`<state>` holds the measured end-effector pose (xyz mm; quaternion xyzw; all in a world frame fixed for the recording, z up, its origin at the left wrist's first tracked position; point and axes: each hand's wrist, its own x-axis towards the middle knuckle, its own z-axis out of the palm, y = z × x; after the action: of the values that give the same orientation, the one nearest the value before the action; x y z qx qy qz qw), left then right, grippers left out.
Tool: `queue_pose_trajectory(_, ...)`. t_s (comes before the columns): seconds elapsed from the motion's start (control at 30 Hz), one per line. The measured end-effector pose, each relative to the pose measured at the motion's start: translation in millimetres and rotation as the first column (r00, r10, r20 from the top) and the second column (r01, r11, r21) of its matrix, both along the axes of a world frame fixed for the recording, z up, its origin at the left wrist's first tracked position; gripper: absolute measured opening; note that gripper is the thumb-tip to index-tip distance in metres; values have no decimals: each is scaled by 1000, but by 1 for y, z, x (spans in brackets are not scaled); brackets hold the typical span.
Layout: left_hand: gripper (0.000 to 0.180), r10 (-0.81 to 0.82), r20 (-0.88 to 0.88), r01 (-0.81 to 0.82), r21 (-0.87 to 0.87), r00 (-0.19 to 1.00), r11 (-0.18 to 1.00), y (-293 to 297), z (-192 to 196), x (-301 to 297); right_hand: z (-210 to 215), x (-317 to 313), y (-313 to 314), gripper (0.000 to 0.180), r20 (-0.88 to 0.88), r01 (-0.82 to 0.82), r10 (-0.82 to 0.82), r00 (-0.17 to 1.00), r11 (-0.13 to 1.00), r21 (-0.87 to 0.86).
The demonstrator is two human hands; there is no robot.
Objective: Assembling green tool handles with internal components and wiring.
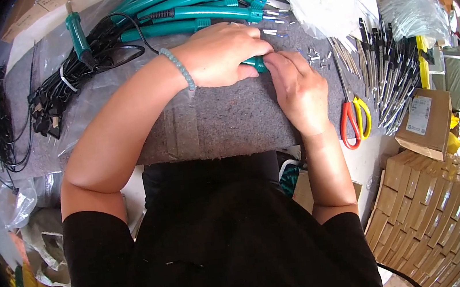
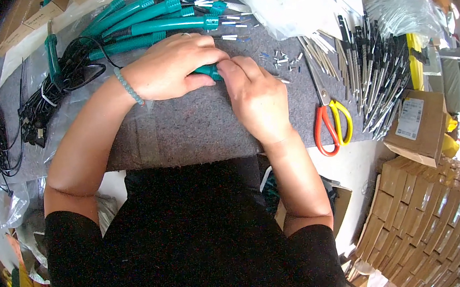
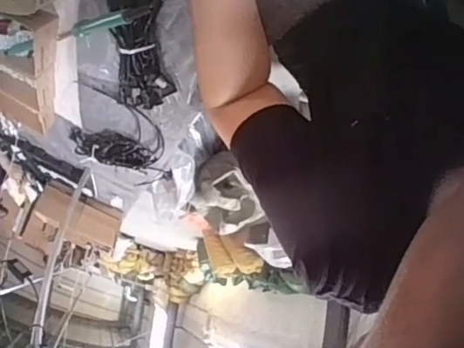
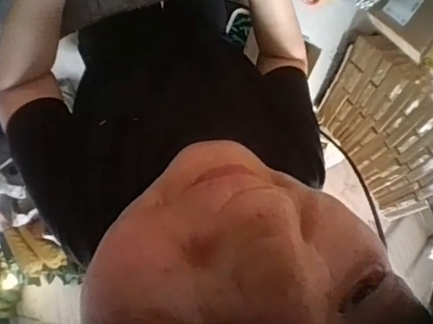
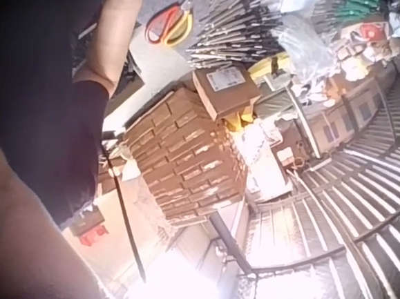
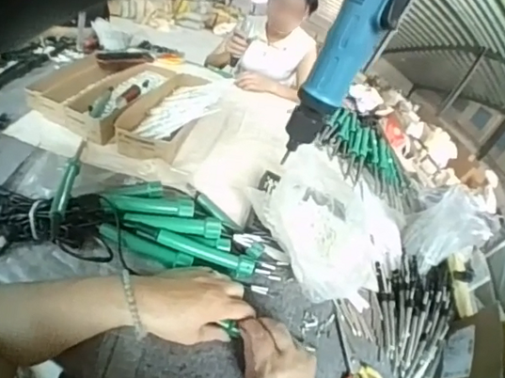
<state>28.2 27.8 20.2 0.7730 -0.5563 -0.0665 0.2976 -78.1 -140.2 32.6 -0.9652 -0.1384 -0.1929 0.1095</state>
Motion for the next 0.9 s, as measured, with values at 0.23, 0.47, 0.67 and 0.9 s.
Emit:
queue_pose_trajectory(0.23,36,-15,-27,15,27,1000,1000,1,1,-3,-11,-4,-5,19,62,-36,36,997,999,-4)
queue_pose_trajectory(0.47,36,-14,2,14,42,1000,999,-3,2,2,-2,4,-10,19,-28,-55,56,998,998,20)
queue_pose_trajectory(0.67,31,6,-10,-5,72,1000,997,2,13,6,3,10,-19,13,-104,46,9,995,861,506)
queue_pose_trajectory(0.9,30,-23,-80,31,105,997,994,20,8,-8,82,60,9,71,198,-239,141,970,405,883)
